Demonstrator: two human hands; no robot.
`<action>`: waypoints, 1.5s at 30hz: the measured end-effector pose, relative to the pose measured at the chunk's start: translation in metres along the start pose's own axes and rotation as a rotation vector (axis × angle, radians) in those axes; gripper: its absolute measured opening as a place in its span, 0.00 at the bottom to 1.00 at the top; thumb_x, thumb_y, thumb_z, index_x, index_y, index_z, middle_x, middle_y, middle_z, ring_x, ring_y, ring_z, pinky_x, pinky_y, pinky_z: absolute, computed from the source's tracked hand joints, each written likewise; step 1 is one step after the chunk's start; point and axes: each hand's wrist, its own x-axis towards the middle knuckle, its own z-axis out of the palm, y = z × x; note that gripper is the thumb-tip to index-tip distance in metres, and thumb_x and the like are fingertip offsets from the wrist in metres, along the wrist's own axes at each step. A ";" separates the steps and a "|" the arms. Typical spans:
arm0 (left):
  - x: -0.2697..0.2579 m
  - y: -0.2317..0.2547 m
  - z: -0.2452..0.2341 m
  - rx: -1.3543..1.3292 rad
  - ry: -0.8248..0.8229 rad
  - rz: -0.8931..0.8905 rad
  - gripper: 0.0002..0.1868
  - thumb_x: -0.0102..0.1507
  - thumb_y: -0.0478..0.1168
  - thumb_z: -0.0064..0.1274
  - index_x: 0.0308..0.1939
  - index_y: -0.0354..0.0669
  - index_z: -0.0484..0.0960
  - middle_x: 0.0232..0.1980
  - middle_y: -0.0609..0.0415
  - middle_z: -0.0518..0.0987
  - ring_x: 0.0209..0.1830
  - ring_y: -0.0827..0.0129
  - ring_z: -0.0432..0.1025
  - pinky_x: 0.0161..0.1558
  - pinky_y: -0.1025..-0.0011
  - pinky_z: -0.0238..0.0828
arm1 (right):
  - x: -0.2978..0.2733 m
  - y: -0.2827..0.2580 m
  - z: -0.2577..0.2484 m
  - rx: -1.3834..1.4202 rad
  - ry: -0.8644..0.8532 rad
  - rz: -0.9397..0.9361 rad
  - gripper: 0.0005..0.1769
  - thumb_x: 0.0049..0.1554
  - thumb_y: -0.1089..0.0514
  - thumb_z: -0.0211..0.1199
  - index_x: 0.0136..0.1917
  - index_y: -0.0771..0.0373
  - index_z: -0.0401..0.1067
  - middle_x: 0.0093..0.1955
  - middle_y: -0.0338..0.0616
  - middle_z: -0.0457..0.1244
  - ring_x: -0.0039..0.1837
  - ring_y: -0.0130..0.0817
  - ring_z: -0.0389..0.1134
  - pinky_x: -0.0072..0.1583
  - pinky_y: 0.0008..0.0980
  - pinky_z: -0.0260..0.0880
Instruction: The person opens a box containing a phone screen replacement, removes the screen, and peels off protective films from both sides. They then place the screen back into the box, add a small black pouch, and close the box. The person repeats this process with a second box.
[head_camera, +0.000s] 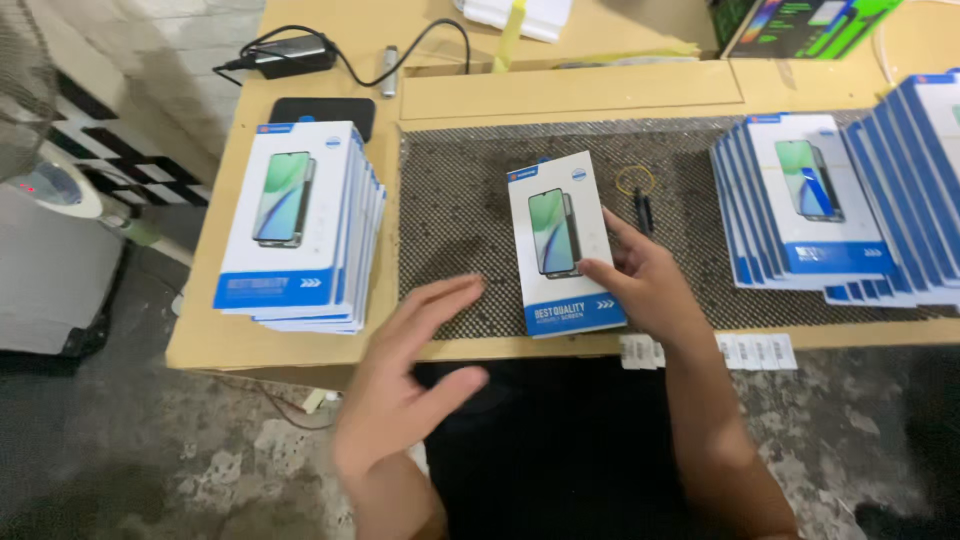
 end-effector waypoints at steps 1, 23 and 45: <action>0.012 -0.013 0.024 -0.009 -0.013 0.008 0.31 0.67 0.55 0.50 0.69 0.44 0.70 0.71 0.47 0.72 0.73 0.57 0.68 0.73 0.55 0.65 | -0.003 0.004 -0.004 0.002 0.018 0.002 0.45 0.56 0.64 0.63 0.84 0.58 0.53 0.60 0.50 0.71 0.51 0.30 0.70 0.51 0.32 0.74; 0.014 -0.107 0.128 0.443 0.169 -0.085 0.45 0.45 0.65 0.71 0.59 0.41 0.83 0.58 0.42 0.81 0.69 0.47 0.69 0.75 0.53 0.56 | -0.041 0.034 -0.033 -0.827 -0.169 -0.369 0.60 0.42 0.48 0.82 0.81 0.60 0.55 0.78 0.63 0.53 0.75 0.68 0.56 0.71 0.61 0.64; 0.018 -0.085 0.114 0.332 0.093 -0.171 0.58 0.46 0.58 0.74 0.74 0.38 0.64 0.63 0.38 0.75 0.72 0.43 0.63 0.73 0.47 0.52 | -0.036 0.047 -0.046 -0.806 -0.125 -0.667 0.26 0.55 0.54 0.71 0.67 0.60 0.75 0.56 0.61 0.71 0.66 0.63 0.69 0.71 0.55 0.64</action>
